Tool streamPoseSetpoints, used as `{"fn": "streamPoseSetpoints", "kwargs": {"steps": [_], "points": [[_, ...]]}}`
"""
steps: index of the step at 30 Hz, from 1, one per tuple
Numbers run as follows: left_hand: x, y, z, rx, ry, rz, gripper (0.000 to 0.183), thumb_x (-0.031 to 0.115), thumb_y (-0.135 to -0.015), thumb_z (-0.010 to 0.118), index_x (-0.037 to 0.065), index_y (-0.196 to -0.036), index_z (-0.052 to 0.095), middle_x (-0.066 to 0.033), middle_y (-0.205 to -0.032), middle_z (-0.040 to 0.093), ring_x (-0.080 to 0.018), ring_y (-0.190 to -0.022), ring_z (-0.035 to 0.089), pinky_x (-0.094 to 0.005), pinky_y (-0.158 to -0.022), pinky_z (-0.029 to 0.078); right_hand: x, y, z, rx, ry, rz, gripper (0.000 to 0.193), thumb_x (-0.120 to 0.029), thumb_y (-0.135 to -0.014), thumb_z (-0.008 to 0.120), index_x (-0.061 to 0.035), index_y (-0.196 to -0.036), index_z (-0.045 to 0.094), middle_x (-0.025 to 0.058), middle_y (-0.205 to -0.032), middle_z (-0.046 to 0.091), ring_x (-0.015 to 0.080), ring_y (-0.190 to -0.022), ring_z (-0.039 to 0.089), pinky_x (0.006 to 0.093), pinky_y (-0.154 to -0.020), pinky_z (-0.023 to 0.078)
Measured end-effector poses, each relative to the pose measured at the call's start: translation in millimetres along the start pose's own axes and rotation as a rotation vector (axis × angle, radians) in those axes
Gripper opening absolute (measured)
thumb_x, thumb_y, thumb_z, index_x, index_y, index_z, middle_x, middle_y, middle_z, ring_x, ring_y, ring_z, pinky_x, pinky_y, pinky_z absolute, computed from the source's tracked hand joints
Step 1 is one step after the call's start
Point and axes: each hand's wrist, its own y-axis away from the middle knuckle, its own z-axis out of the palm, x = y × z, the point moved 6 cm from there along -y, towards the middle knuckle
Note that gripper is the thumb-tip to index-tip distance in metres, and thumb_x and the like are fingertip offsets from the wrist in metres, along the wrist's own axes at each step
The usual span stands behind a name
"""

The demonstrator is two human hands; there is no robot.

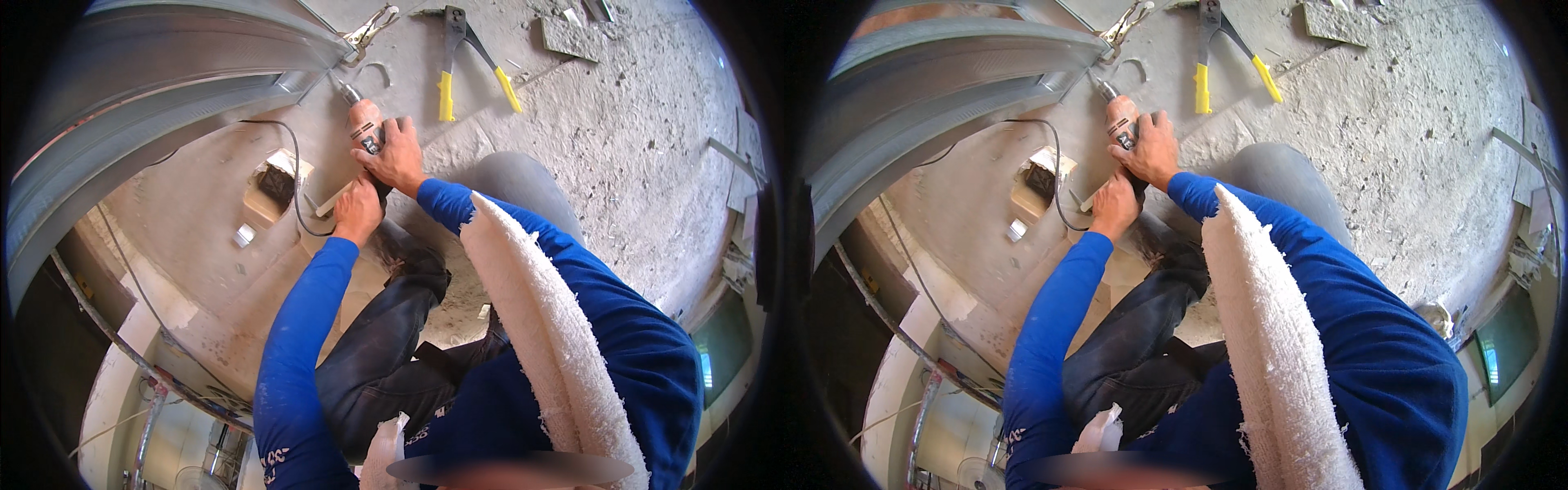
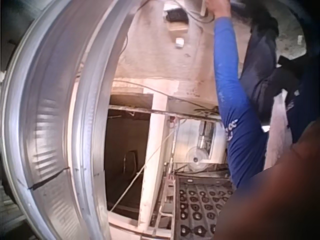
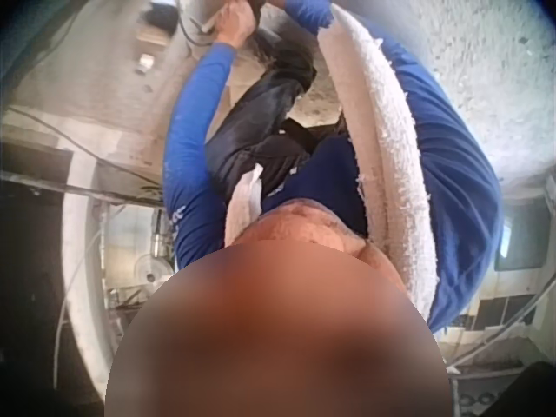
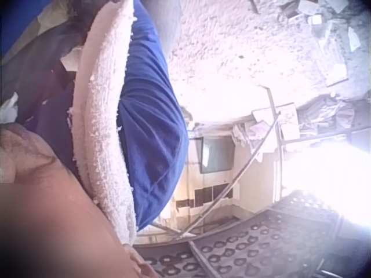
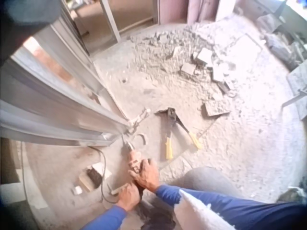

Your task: The person kneels on the floor and uses a power drill to fasten metal studs to a ceiling or wall frame. They also use tin snips to cut and adjust metal pieces and a hammer to secure them in place.

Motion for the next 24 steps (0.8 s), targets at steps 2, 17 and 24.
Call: {"fn": "streamPoseSetpoints", "kwargs": {"steps": [2, 17, 24], "points": [[-1, 0, 0, -0.001, -0.004, -0.002, 0.055, 0.023, -0.081, 0.076, -0.005, -0.119, 0.048, -0.0277, -0.104, 0.066, -0.0450, -0.095, 0.067, -0.0512, -0.083, 0.054, -1, 0, 0, 0.031, 0.008, -0.032, 0.069, -0.047, -0.069, 0.085, 0.0005, -0.112, 0.060, 0.0197, -0.110, 0.053, 0.0397, -0.104, 0.056, 0.0493, -0.087, 0.049], [0, -4, -11, 0.079, -0.015, 0.034, 0.048, 0.024, -0.081, 0.073, -0.005, -0.112, 0.051, -0.0272, -0.100, 0.066, -0.0457, -0.088, 0.068, -0.0525, -0.080, 0.055, -8, -8, -4, 0.013, 0.004, -0.033, 0.067, -0.047, -0.069, 0.084, -0.0011, -0.111, 0.059, 0.0199, -0.113, 0.052, 0.0401, -0.103, 0.056, 0.0497, -0.086, 0.050], [-4, 2, -10, 0.061, 0.002, 0.007, 0.053, 0.024, -0.082, 0.073, -0.006, -0.119, 0.049, -0.0273, -0.101, 0.066, -0.0464, -0.088, 0.068, -0.0525, -0.080, 0.054, -7, -1, 0, -0.047, 0.048, -0.013, 0.069, -0.044, -0.069, 0.084, 0.0000, -0.113, 0.054, 0.0200, -0.114, 0.051, 0.0414, -0.104, 0.055, 0.0508, -0.085, 0.050]]}}
